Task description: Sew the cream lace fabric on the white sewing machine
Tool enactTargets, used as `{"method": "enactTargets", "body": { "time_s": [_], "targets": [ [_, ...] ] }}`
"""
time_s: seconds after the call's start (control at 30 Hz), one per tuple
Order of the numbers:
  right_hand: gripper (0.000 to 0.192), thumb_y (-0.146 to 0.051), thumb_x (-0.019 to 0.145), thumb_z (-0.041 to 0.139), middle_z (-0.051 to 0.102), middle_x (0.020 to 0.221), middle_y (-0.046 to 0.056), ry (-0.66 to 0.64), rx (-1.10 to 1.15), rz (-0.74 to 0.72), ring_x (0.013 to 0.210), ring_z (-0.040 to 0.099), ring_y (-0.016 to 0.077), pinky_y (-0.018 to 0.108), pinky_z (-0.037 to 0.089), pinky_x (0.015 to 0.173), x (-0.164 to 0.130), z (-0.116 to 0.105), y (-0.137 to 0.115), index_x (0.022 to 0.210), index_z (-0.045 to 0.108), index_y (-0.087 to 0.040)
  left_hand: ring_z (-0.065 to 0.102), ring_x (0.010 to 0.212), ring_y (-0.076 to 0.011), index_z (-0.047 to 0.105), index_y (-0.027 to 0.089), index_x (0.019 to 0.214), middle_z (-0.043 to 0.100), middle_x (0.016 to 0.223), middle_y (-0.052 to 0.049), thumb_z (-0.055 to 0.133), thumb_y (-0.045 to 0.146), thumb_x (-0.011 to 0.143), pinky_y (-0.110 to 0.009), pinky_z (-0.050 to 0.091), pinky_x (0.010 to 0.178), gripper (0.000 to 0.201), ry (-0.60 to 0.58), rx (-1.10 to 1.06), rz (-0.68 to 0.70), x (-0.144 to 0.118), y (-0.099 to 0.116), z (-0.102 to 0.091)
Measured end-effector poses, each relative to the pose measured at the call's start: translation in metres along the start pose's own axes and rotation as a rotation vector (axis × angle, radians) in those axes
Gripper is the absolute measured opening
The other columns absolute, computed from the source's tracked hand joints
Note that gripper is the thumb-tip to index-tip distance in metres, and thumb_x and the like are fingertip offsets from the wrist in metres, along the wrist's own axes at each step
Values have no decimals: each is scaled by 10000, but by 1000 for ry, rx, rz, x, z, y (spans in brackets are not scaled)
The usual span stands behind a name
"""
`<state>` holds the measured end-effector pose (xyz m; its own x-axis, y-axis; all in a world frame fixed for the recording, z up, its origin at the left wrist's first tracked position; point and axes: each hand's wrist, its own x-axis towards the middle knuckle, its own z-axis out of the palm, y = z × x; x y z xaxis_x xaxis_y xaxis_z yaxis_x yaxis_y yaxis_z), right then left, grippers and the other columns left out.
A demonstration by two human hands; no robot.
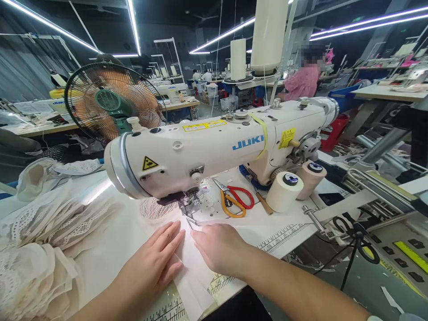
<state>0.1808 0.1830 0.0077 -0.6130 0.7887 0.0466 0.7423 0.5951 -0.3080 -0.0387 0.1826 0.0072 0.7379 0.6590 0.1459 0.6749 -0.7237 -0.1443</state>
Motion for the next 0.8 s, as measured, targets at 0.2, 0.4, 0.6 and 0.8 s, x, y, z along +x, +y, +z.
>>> {"method": "enactTargets", "body": {
  "time_s": [0.2, 0.4, 0.6, 0.8],
  "targets": [
    [205, -180, 881, 463, 582, 854, 46, -28, -17, -140, 764, 498, 180, 290, 319, 587, -24, -7, 5, 1005, 624, -204, 566, 1178, -329, 595, 82, 1220, 574, 1318, -199, 567, 246, 796, -426, 549, 939, 455, 36, -55, 88, 1, 13, -5],
    [116, -151, 847, 509, 557, 885, 29, -62, -26, -170, 783, 459, 164, 282, 302, 611, -39, -9, 12, 882, 602, -211, 622, 1064, -295, 669, 100, 1063, 664, 1181, -158, 456, 151, 799, -404, 580, 886, 343, 209, -98, 133, 3, 13, -1],
    [144, -148, 834, 509, 560, 921, 32, -82, -54, -184, 805, 461, 170, 282, 299, 620, -33, -8, 12, 926, 600, -212, 651, 955, -226, 685, 155, 1010, 696, 1118, -91, 421, 67, 856, -409, 551, 918, 317, 138, -93, 190, 7, 9, -13],
    [143, -152, 843, 494, 543, 881, 32, -90, -98, -185, 797, 454, 170, 276, 291, 607, -22, -10, 7, 925, 594, -212, 636, 914, -239, 680, 184, 986, 697, 1102, -55, 497, 167, 834, -489, 502, 935, 238, 88, -171, 104, 3, 8, -12]
  ]
}}
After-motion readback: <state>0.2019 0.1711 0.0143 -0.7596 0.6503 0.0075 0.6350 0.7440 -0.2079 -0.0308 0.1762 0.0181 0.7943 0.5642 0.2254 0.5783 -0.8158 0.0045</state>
